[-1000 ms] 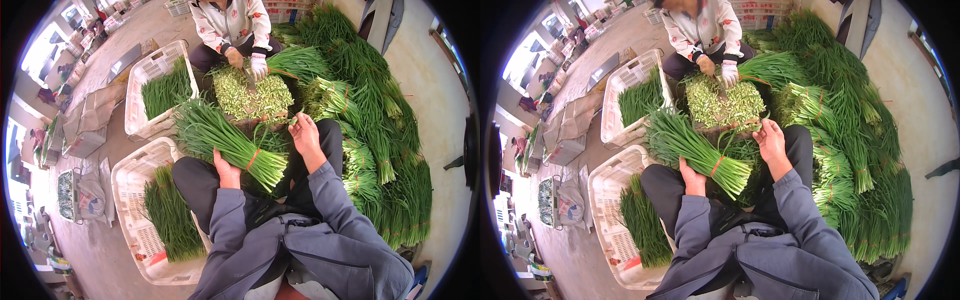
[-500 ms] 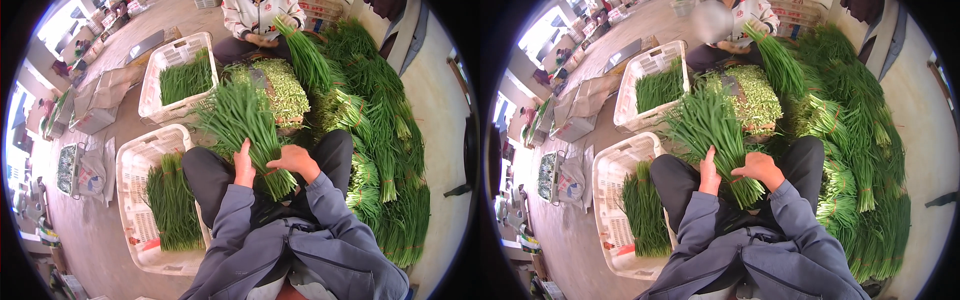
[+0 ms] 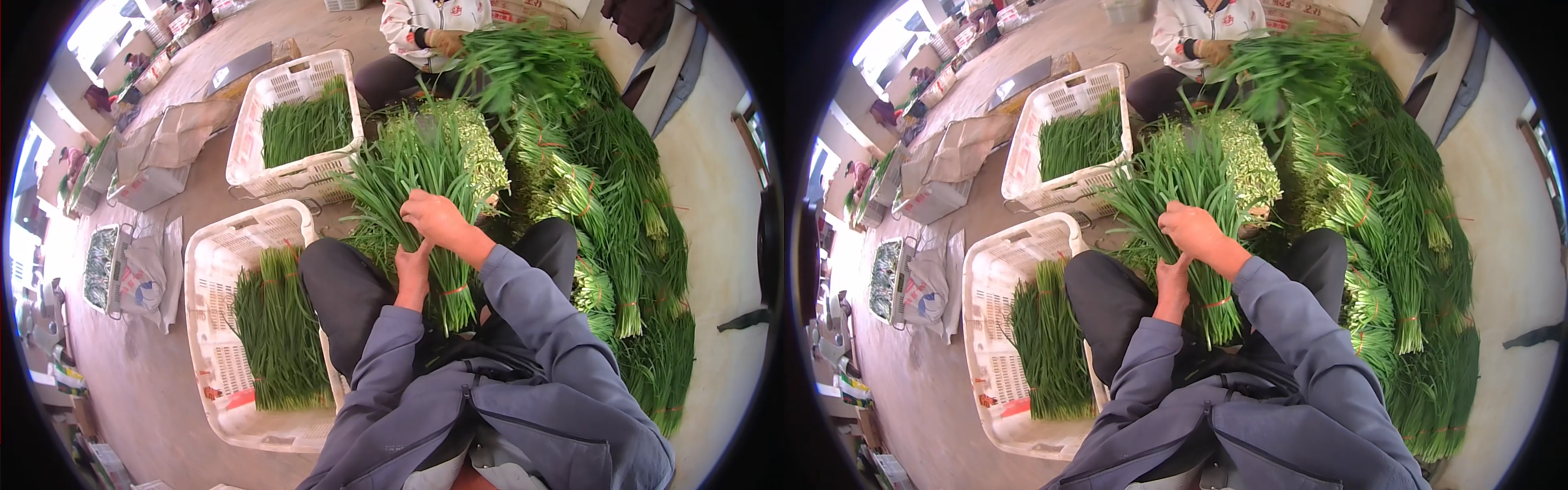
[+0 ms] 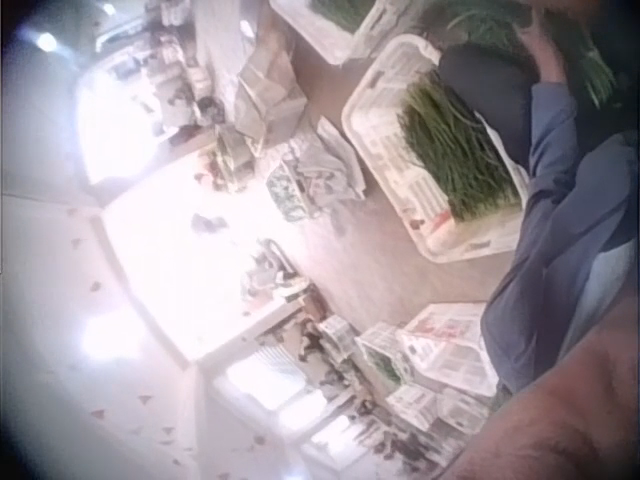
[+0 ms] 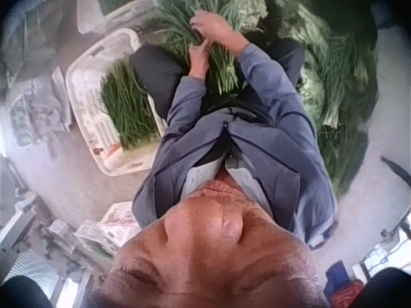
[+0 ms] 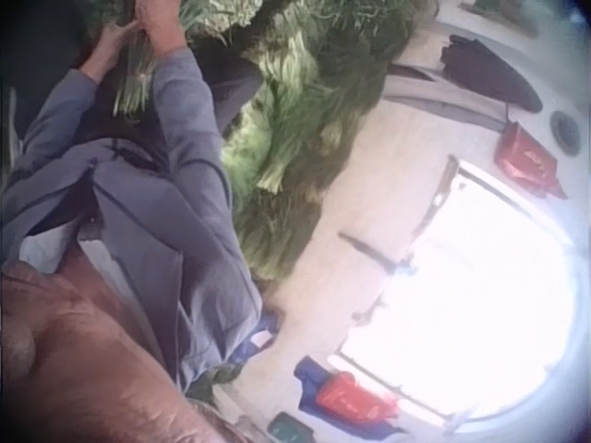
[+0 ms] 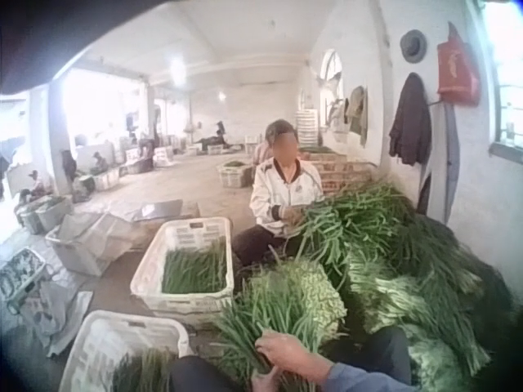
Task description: The person ties bundles of green onions with red bands, uses a cleaver to trim the root ends, and places the finished bundles into plastic crates.
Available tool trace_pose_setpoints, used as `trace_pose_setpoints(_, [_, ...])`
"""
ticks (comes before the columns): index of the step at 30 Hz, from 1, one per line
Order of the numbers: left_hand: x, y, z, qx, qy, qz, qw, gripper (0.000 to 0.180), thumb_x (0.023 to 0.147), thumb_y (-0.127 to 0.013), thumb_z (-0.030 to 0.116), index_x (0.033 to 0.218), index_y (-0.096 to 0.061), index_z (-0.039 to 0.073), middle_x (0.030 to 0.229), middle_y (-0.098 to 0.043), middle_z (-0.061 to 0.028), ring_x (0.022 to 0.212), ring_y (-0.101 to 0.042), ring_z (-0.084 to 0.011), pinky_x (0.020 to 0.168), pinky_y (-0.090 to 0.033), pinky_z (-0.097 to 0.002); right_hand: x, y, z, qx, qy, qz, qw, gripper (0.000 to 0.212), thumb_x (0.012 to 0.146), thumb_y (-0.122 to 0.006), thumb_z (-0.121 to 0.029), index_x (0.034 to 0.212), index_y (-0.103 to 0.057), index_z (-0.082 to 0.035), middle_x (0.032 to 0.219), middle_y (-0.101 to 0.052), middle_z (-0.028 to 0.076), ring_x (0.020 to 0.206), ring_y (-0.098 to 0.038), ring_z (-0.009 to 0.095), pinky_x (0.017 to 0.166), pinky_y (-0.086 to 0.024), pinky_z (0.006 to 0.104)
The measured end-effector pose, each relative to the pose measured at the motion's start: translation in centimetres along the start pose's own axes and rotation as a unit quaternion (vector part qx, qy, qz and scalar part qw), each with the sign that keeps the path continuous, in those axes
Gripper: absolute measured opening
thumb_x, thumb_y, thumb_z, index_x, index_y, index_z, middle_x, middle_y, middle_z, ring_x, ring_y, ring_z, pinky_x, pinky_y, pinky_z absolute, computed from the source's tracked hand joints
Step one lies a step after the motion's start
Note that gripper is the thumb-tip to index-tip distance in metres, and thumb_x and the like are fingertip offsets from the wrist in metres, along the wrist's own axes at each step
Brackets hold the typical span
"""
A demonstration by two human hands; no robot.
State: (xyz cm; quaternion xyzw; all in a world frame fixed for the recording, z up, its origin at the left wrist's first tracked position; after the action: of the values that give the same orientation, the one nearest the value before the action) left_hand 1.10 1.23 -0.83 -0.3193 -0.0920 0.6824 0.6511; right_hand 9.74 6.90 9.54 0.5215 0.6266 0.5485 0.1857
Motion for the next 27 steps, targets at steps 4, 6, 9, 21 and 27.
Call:
trace_pose_setpoints(4, [0.0, -0.4, -0.1, -0.023, 0.002, 0.002, 1.0, 0.041, 0.084, -0.078, 0.009, 0.12, -0.059, -0.001, 0.109, -0.067, -0.0053, 0.09, -0.063, -0.0143, 0.08, -0.051, -0.0311, 0.1, 3.3, 1.4, 0.423, -0.243, 0.116, 0.865, 0.012, 0.095, -0.063, -0.012, 0.099, -0.064, 0.0, 0.076, -0.062, 0.003, 0.061, -0.057, 0.01, 0.057, -0.049, 0.0268])
trace_pose_setpoints(6, [0.7, -0.4, -0.5, 0.02, -0.025, -0.003, 0.999, 0.036, 0.087, -0.075, 0.007, 0.119, -0.06, 0.0, 0.108, -0.068, -0.0063, 0.091, -0.065, -0.0156, 0.077, -0.054, -0.0338, -0.5, 5.8, 0.6, 0.456, -0.245, 0.056, 0.854, 0.016, 0.097, -0.061, -0.013, 0.103, -0.062, 0.001, 0.073, -0.063, 0.003, 0.057, -0.056, 0.009, 0.056, -0.048, 0.0237])
trace_pose_setpoints(9, [1.3, 0.3, -0.2, 0.009, -0.024, 0.012, 1.0, 0.033, 0.089, -0.071, 0.006, 0.119, -0.061, -0.001, 0.109, -0.069, -0.0079, 0.092, -0.067, -0.0172, 0.077, -0.055, -0.0327, -2.9, 7.0, -0.1, 0.423, -0.215, -0.055, 0.878, 0.025, 0.098, -0.06, -0.021, 0.09, -0.065, 0.002, 0.074, -0.065, 0.006, 0.06, -0.06, 0.012, 0.058, -0.049, 0.028])
trace_pose_setpoints(21, [-0.7, -1.9, 1.8, -0.217, 0.173, -0.123, 0.953, 0.052, 0.094, -0.07, 0.038, 0.127, -0.059, 0.0, 0.121, -0.066, -0.0133, 0.106, -0.066, -0.0248, 0.093, -0.052, -0.0407, -13.9, 0.4, 3.6, 0.549, -0.364, -0.176, 0.732, 0.064, 0.091, -0.072, -0.033, 0.139, -0.047, 0.002, 0.125, -0.063, 0.012, 0.107, -0.063, 0.021, 0.092, -0.051, 0.0362])
trace_pose_setpoints(27, [-3.7, -0.3, 8.8, -0.094, 0.015, -0.185, 0.978, 0.058, 0.097, -0.067, 0.03, 0.141, -0.045, 0.0, 0.135, -0.058, -0.0128, 0.124, -0.055, -0.0212, 0.105, -0.042, -0.0349, -9.9, 4.6, -0.5, 0.628, -0.406, -0.091, 0.657, 0.059, 0.097, -0.061, -0.042, 0.131, -0.051, 0.006, 0.106, -0.07, 0.021, 0.087, -0.071, 0.027, 0.078, -0.061, 0.0399])
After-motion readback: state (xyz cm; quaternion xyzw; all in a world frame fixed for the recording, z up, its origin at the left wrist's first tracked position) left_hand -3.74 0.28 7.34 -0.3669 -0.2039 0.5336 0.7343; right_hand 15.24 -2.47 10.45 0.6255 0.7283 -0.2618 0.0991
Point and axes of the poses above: each hand's wrist, its own x-axis towards the middle knuckle, its own y-axis out of the back of the hand, z = x × y, the point moved 4 cm from there along x, towards the middle knuckle
